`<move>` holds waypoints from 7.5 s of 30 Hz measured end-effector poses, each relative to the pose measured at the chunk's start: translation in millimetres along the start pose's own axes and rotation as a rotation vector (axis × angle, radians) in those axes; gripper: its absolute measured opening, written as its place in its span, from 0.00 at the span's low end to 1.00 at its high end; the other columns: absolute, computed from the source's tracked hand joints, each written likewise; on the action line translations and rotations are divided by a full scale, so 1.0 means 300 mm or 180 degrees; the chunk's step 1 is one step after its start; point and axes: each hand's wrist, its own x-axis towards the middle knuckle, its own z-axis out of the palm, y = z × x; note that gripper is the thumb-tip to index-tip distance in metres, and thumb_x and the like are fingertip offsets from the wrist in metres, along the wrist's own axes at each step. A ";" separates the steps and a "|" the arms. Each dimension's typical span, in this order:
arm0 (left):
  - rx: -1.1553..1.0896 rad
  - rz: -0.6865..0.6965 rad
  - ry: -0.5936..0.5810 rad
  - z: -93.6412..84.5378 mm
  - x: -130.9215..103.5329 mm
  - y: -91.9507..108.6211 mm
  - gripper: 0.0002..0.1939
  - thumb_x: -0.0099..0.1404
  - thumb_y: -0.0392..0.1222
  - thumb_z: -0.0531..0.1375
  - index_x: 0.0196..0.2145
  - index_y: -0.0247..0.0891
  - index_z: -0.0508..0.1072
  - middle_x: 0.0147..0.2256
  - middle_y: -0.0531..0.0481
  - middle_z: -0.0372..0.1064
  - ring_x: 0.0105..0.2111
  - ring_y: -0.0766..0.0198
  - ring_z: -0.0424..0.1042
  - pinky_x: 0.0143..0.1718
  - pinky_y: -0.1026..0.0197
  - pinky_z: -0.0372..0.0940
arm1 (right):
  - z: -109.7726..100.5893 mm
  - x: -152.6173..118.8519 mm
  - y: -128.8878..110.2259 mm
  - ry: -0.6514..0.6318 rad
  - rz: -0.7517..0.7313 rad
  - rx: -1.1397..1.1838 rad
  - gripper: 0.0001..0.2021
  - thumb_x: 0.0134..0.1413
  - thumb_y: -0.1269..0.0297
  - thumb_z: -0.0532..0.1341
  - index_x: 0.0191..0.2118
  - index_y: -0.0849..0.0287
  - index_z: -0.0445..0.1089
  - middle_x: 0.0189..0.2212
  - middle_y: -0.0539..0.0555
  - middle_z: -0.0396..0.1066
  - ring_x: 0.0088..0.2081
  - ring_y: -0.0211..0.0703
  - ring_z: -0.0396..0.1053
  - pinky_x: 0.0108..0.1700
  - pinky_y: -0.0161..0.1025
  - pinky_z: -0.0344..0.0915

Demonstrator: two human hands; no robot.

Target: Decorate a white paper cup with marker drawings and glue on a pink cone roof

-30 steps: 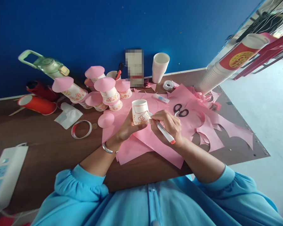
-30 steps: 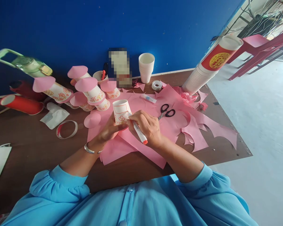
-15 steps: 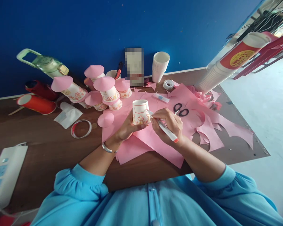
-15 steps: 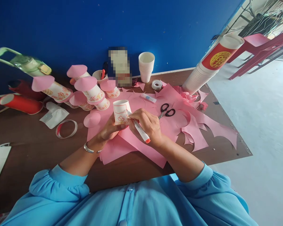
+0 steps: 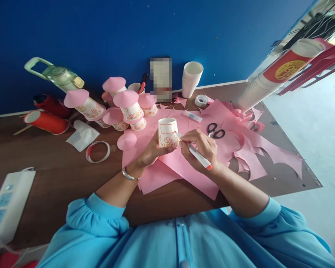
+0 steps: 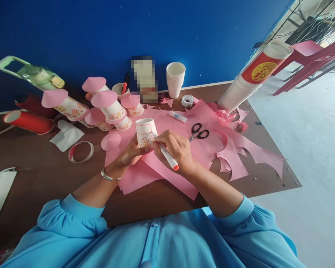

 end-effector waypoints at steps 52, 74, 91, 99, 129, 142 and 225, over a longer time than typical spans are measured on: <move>0.0702 0.0239 0.0293 0.019 -0.004 0.033 0.33 0.59 0.55 0.77 0.51 0.41 0.64 0.48 0.46 0.70 0.49 0.54 0.72 0.48 0.52 0.70 | 0.014 -0.008 0.016 0.0083 -0.0253 -0.0202 0.10 0.65 0.77 0.62 0.45 0.54 0.67 0.30 0.49 0.76 0.29 0.38 0.76 0.29 0.35 0.70; 0.0674 0.0245 0.0281 0.016 -0.001 0.036 0.32 0.58 0.56 0.77 0.50 0.41 0.66 0.48 0.45 0.71 0.51 0.52 0.73 0.51 0.49 0.70 | 0.006 -0.005 0.013 0.0226 -0.0296 0.0020 0.12 0.63 0.77 0.63 0.47 0.53 0.69 0.31 0.49 0.77 0.30 0.41 0.77 0.31 0.36 0.73; 0.1044 0.0496 0.0084 0.024 0.002 0.042 0.32 0.60 0.61 0.74 0.50 0.42 0.65 0.43 0.48 0.70 0.44 0.55 0.71 0.48 0.50 0.70 | -0.005 0.000 0.009 0.0002 -0.0360 -0.0118 0.09 0.66 0.75 0.63 0.46 0.53 0.68 0.33 0.49 0.78 0.30 0.39 0.78 0.30 0.36 0.73; 0.1063 0.0395 0.0193 0.026 -0.005 0.050 0.33 0.59 0.62 0.75 0.49 0.42 0.66 0.44 0.48 0.68 0.46 0.54 0.69 0.50 0.49 0.68 | 0.001 0.000 0.007 0.0031 -0.0392 -0.0027 0.12 0.64 0.76 0.63 0.48 0.53 0.68 0.32 0.49 0.77 0.30 0.39 0.77 0.31 0.35 0.73; -0.0582 0.0239 0.0224 0.004 0.005 0.013 0.32 0.63 0.53 0.73 0.59 0.49 0.65 0.50 0.48 0.76 0.47 0.55 0.80 0.51 0.48 0.74 | 0.019 -0.032 0.049 0.0036 0.0683 0.0355 0.09 0.73 0.70 0.59 0.54 0.53 0.71 0.38 0.51 0.79 0.34 0.40 0.79 0.39 0.38 0.76; -0.0933 0.0310 0.0253 -0.003 0.012 -0.003 0.24 0.69 0.52 0.69 0.59 0.44 0.72 0.55 0.43 0.78 0.54 0.51 0.79 0.56 0.45 0.74 | 0.071 -0.073 0.060 -0.0527 0.0862 0.0471 0.21 0.64 0.71 0.61 0.60 0.52 0.64 0.47 0.57 0.77 0.46 0.48 0.80 0.45 0.46 0.81; -0.1337 -0.1049 -0.0064 -0.062 -0.034 0.044 0.27 0.51 0.62 0.71 0.42 0.41 0.79 0.31 0.43 0.76 0.37 0.46 0.79 0.49 0.39 0.74 | -0.030 -0.001 -0.038 0.0133 0.0163 0.0612 0.07 0.70 0.69 0.64 0.50 0.53 0.71 0.38 0.52 0.80 0.37 0.41 0.82 0.38 0.36 0.77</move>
